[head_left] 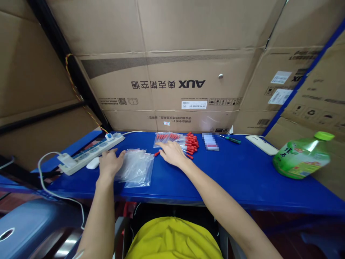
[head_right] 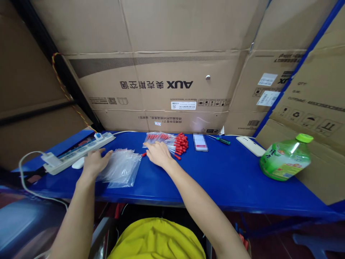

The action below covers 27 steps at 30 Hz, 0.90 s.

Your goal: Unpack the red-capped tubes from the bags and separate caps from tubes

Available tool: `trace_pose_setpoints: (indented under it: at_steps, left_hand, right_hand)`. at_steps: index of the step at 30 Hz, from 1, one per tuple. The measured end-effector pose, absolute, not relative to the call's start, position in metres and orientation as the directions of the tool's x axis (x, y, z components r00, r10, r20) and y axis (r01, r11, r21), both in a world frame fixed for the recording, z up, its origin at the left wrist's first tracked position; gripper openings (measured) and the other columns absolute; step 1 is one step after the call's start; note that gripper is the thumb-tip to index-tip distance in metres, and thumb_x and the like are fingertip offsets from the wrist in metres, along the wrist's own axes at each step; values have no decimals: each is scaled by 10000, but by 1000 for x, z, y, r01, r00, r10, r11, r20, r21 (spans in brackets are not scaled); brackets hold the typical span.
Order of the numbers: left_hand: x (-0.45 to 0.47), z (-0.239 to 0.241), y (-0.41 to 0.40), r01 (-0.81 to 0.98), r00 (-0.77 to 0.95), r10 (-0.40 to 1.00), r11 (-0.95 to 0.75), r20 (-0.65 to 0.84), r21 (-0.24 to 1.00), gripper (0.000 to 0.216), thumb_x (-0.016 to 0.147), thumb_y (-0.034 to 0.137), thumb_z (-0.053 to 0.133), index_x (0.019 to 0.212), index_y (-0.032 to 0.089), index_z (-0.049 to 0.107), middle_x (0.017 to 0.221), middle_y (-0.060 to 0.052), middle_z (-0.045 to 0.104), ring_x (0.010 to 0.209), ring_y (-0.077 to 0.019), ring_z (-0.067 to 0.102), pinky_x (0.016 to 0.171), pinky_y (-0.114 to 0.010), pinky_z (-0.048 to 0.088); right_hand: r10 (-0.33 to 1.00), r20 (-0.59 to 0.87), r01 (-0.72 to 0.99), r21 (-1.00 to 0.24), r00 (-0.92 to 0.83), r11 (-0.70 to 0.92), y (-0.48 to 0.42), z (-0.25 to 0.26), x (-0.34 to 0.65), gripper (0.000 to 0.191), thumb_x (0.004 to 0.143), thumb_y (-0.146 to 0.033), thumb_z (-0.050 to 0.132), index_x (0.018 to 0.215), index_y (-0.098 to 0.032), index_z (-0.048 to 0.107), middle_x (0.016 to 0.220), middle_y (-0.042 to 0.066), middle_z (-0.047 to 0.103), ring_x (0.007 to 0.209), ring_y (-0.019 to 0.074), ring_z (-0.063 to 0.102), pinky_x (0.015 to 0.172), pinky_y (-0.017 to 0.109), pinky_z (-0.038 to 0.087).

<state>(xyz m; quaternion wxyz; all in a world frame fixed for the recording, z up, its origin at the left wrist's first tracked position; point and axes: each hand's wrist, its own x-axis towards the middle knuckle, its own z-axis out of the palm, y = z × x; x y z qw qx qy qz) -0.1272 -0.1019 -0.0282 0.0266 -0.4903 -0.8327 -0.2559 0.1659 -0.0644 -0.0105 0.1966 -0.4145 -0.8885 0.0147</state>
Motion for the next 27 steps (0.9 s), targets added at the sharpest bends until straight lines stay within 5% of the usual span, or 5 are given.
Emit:
trace_pose_setpoints:
  at_steps: [4,10,14,19,27]
  left_hand:
    - [-103,-22,-102,868,-446,816,295,368,400,632,899,555,521,1346,131,659,1408,-241,609,1361,-433,530,1112,-570,443]
    - [-47,25,-51,819,-164,879,-132,448,558,387,968,472,540,1182,211,729,1199,-87,769,1117,-249,707,1007,-350,523]
    - [-9,24,8,799,-240,940,49,244,599,402,966,401,603,1294,179,670,1235,-133,758,1182,-261,693,1003,-339,510]
    - [37,-4,33,875,-263,965,233,12,424,479,891,510,688,1264,209,695,1411,-198,641,1340,-344,588,1047,-412,478]
    - [55,-18,21,910,-238,968,193,82,366,313,905,348,652,1146,167,738,1209,-203,746,1215,-342,677,1012,-424,498]
  right_hand:
    - [716,228,710,-126,-659,693,-67,-22,151,365,1053,-431,516,1308,-213,659,1233,115,746,1175,294,660,1029,437,413]
    - [742,214,738,-116,-635,665,-69,-22,152,300,1020,-474,580,1101,-196,659,1120,95,759,1084,267,683,971,389,417]
    - [741,221,761,8,-634,649,-72,-14,170,208,1025,-307,551,1168,-187,642,1145,119,755,1106,285,672,983,395,406]
    - [758,237,786,47,-608,616,-71,-2,203,254,1000,-300,581,1217,-183,640,1080,134,754,1093,290,664,934,368,432]
    - [838,199,850,-44,-508,526,-62,4,223,257,928,-444,711,1064,-226,731,1081,92,752,1060,271,662,885,333,465]
